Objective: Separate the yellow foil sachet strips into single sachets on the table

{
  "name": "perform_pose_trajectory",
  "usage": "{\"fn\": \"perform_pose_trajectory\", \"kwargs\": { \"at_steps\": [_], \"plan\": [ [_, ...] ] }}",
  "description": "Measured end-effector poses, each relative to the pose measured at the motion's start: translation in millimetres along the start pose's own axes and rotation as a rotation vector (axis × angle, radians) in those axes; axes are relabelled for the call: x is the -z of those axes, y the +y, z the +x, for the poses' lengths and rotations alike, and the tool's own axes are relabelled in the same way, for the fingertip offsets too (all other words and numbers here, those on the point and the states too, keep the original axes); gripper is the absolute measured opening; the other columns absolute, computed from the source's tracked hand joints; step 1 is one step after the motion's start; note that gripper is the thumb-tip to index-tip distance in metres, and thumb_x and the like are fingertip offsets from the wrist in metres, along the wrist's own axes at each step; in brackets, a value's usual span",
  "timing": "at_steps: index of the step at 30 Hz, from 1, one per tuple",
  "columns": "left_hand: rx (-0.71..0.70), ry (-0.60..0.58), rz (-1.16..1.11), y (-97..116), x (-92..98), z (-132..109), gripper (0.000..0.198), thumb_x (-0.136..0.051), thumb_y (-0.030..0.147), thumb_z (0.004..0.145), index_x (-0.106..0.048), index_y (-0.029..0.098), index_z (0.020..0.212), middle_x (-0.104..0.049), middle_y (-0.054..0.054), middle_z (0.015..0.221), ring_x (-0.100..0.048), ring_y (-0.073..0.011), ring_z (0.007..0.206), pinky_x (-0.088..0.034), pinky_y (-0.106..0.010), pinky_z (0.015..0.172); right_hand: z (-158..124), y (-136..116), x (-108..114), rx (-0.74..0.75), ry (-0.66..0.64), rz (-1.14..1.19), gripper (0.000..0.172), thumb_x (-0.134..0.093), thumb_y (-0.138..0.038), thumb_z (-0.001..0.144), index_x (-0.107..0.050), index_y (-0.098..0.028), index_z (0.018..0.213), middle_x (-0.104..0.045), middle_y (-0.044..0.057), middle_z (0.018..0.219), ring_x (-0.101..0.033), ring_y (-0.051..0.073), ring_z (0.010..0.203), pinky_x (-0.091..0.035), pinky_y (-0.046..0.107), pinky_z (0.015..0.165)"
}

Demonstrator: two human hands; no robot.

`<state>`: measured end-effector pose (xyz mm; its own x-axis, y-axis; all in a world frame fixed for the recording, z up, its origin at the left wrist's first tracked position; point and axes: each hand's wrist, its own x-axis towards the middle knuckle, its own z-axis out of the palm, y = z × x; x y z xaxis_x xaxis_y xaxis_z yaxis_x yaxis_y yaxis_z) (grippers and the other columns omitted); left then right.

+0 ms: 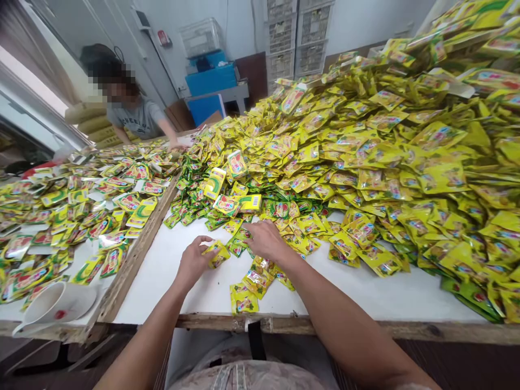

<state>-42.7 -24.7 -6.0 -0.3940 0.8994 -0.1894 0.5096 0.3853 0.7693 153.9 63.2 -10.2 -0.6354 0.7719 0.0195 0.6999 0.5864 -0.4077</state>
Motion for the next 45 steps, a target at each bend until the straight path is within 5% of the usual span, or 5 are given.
{"fn": "perform_pose_trajectory", "kwargs": {
  "at_steps": [5, 26, 31, 38, 45],
  "plan": [
    [0.179, -0.026, -0.587, -8, -4.0, -1, 0.043, -0.079, 0.037, 0.047, -0.049, 0.019, 0.073, -0.056, 0.005, 0.052, -0.054, -0.0120, 0.048, -0.040, -0.024, 0.052, 6, -16, -8, -0.102, 0.066, 0.003, 0.050, -0.058, -0.033, 0.083, -0.047, -0.016, 0.129, -0.066, 0.012, 0.105, -0.053, 0.027, 0.105, -0.037, 0.036, 0.086],
    [0.096, -0.003, -0.985, 25, -33.2, -11, 0.043, -0.081, 0.029, 0.048, -0.056, 0.017, 0.080, -0.063, 0.004, 0.061, -0.060, -0.0119, 0.059, -0.044, -0.023, 0.061, 3, -29, -18, -0.192, 0.158, 1.068, 0.028, -0.068, -0.043, 0.065, -0.059, -0.018, 0.073, -0.058, -0.002, 0.060, -0.054, 0.014, 0.062, -0.044, 0.026, 0.057],
    [0.074, -0.156, -0.678, 42, -10.1, 20, 0.046, -0.081, 0.036, 0.047, -0.057, 0.016, 0.080, -0.064, 0.000, 0.063, -0.058, -0.0133, 0.057, -0.043, -0.025, 0.059, 0, -23, -4, -0.155, 0.133, 1.039, 0.024, -0.063, -0.040, 0.070, -0.063, -0.017, 0.078, -0.062, -0.001, 0.063, -0.056, 0.015, 0.061, -0.043, 0.026, 0.056],
    [0.003, 0.328, 0.210, 94, -4.2, 84, 0.067, -0.053, 0.065, 0.069, -0.051, 0.013, 0.111, -0.057, -0.025, 0.114, -0.057, -0.0379, 0.102, -0.042, -0.044, 0.079, -5, -27, -7, -0.099, 0.012, 0.389, 0.013, -0.055, -0.021, 0.076, -0.064, -0.020, 0.085, -0.067, 0.004, 0.075, -0.059, 0.020, 0.071, -0.035, 0.025, 0.058],
    [-0.093, 0.214, 0.326, 84, -25.2, 90, 0.082, -0.066, 0.031, 0.062, -0.033, 0.017, 0.136, -0.033, -0.023, 0.136, -0.053, -0.0349, 0.111, -0.042, -0.039, 0.086, -5, -8, 6, -0.250, 0.114, 0.118, 0.016, -0.048, -0.020, 0.080, -0.060, -0.021, 0.091, -0.068, 0.006, 0.085, -0.058, 0.019, 0.073, -0.032, 0.025, 0.060]
  ]
}}
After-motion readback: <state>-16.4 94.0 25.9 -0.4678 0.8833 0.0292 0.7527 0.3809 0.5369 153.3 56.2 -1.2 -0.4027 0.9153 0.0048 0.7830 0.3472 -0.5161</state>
